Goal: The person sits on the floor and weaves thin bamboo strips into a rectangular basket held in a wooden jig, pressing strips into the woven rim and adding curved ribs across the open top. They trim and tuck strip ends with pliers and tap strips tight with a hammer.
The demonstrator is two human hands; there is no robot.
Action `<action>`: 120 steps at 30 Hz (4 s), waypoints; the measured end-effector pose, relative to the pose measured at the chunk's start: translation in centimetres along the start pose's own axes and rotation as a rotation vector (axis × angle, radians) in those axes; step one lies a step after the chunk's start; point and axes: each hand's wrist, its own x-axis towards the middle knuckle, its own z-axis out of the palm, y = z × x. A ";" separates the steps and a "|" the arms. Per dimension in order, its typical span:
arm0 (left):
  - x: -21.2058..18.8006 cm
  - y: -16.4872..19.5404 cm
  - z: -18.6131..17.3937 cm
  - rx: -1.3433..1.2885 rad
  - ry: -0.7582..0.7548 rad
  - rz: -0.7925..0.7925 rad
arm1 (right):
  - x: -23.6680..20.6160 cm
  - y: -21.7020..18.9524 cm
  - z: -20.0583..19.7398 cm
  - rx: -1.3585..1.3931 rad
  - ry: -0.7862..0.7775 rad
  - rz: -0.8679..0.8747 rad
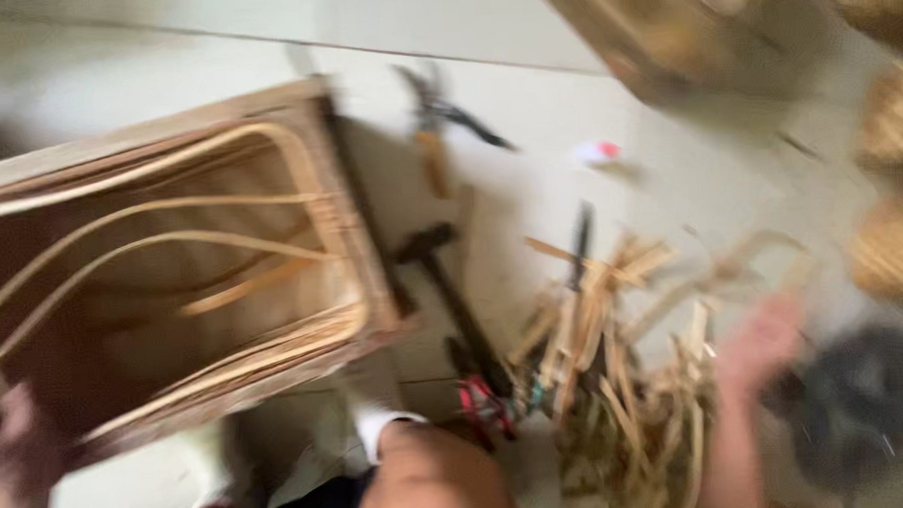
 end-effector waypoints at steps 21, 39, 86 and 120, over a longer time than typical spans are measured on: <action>0.8 5.1 -0.6 0.129 0.179 -0.083 | -22.5 -55.9 40.6 0.607 -1.835 -1.181; 1.4 5.5 -0.6 -0.009 0.272 -0.003 | -24.2 -54.2 41.5 0.338 -2.137 -1.068; 8.7 12.6 -3.8 0.102 0.151 0.578 | -17.6 -45.4 37.6 0.778 -0.883 -1.168; 19.0 19.7 10.4 0.719 -0.279 0.951 | -16.9 -20.5 15.2 -0.075 -0.486 -0.195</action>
